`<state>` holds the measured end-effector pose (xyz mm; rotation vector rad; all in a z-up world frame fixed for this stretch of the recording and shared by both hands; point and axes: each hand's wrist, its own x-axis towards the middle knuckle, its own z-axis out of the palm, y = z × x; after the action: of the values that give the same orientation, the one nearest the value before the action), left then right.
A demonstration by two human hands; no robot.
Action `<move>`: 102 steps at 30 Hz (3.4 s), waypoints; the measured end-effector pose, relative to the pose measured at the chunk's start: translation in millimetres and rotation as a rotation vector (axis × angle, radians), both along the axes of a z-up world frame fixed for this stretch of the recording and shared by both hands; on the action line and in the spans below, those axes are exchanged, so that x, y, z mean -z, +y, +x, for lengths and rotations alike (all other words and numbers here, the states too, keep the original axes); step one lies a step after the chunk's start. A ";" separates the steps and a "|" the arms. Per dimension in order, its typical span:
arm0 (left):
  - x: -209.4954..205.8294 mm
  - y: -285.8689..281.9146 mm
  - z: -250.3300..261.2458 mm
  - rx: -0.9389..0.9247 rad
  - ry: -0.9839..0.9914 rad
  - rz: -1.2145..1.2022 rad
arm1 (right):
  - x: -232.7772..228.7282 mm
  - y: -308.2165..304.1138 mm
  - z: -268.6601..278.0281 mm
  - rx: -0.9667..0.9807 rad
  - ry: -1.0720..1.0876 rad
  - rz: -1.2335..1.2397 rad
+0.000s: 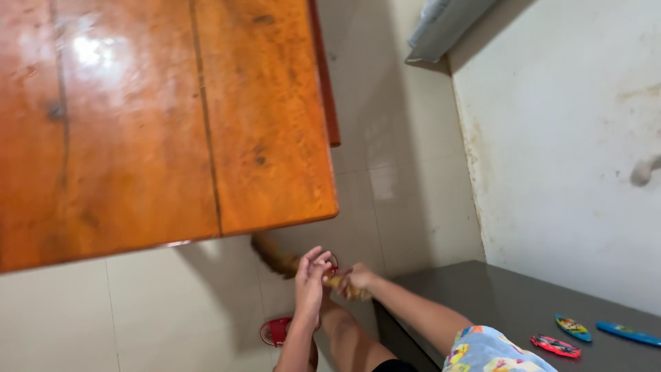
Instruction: Arranging chairs and sweeping the floor around a dining table.
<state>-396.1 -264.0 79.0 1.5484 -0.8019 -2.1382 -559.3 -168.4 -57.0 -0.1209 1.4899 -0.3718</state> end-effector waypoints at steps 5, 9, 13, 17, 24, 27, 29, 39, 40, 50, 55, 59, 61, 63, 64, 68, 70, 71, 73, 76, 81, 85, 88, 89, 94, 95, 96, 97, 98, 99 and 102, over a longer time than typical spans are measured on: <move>9.5 6.1 -20.7 0.076 -0.045 0.080 | 107.5 14.3 -132.3 0.072 0.084 -0.154; 13.5 5.0 -38.2 0.133 -0.076 0.116 | 47.9 -64.6 -175.5 0.177 0.265 0.003; -4.2 -5.6 -57.7 0.182 -0.125 0.120 | 51.1 -80.0 -197.9 0.193 0.233 -0.036; -9.2 -9.2 -74.6 0.213 -0.142 0.107 | 28.9 -87.6 -207.7 0.259 0.208 -0.024; -4.4 -3.2 -90.6 0.261 -0.125 0.079 | 44.8 -75.1 -227.5 0.329 0.248 -0.023; 4.7 -6.1 -99.6 0.283 -0.130 0.083 | 44.4 -78.5 -242.4 0.358 0.280 -0.076; 3.3 -8.0 -117.5 0.289 -0.125 0.091 | 29.0 -80.7 -247.4 0.379 0.303 -0.099; 2.7 -42.7 -239.7 0.409 -0.058 0.025 | -87.3 31.6 -244.2 0.548 0.374 -0.225; 11.3 -49.7 -250.0 0.422 -0.057 0.028 | -89.8 44.3 -245.8 0.561 0.378 -0.219; 35.1 -131.7 -355.4 0.447 -0.005 0.052 | -156.8 88.6 -260.1 0.886 0.377 -0.072; 34.2 -151.2 -393.1 0.573 -0.004 0.036 | -161.4 104.6 -243.5 1.156 0.350 0.035; 27.2 -154.2 -421.2 0.673 -0.002 0.043 | -151.4 126.2 -227.1 1.254 0.395 0.194; 23.6 -153.8 -435.1 0.713 -0.004 0.057 | -133.8 146.0 -220.2 1.297 0.410 0.240; 18.2 -156.0 -449.1 0.730 -0.033 0.062 | -112.5 163.1 -215.9 1.374 0.395 0.244; 17.8 -157.8 -456.2 0.752 -0.033 0.065 | -100.3 166.2 -217.1 1.394 0.396 0.251; 16.4 -167.3 -470.5 0.805 -0.047 0.044 | -50.0 156.7 -222.1 1.312 0.357 0.345; 17.1 -171.6 -471.5 0.823 -0.050 0.038 | 12.1 145.0 -217.7 1.262 0.342 0.383; 17.8 -173.4 -470.7 0.823 -0.052 0.037 | 61.3 140.5 -210.6 1.285 0.314 0.357; 20.8 -179.2 -466.3 0.824 -0.056 0.035 | 118.4 100.2 -193.0 1.308 0.283 0.330; 27.1 -193.2 -453.8 0.807 -0.077 0.035 | 143.1 2.4 -203.9 1.277 0.243 0.260; 47.1 -219.6 -429.2 0.775 -0.138 0.020 | 47.8 -173.7 -250.8 1.209 0.186 0.134; 48.0 -228.8 -425.3 0.736 -0.156 0.023 | 60.7 -199.5 -262.7 1.316 0.026 -0.143; 45.6 -229.0 -427.2 0.724 -0.171 0.023 | 33.7 -188.5 -282.9 1.273 -0.082 -0.308; 47.6 -226.7 -429.3 0.726 -0.176 0.023 | 26.8 -174.9 -288.5 1.254 -0.124 -0.381; 57.7 -205.5 -438.0 0.745 -0.175 0.027 | -61.6 -92.5 -300.1 1.199 -0.140 -0.459; 55.8 -198.9 -441.6 0.752 -0.165 0.038 | -94.6 -76.4 -303.5 1.177 -0.078 -0.431; 53.5 -192.1 -445.3 0.758 -0.156 0.049 | -128.0 -60.1 -307.1 1.155 -0.017 -0.402; 50.0 -185.8 -450.4 0.763 -0.153 0.048 | -138.0 -45.8 -306.8 1.159 -0.013 -0.404; 46.4 -178.7 -455.7 0.777 -0.147 0.060 | -148.1 -30.7 -306.6 1.153 0.058 -0.287; 42.8 -170.3 -460.9 0.794 -0.142 0.072 | -158.3 -14.4 -305.5 1.146 0.128 -0.170; 29.8 -152.4 -483.4 0.830 -0.134 0.084 | -164.2 38.4 -296.3 1.253 0.237 -0.141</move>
<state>-879.5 -416.4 49.2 1.5768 -1.6439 -2.6462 -855.6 -130.0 107.2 0.7185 1.6198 -1.4991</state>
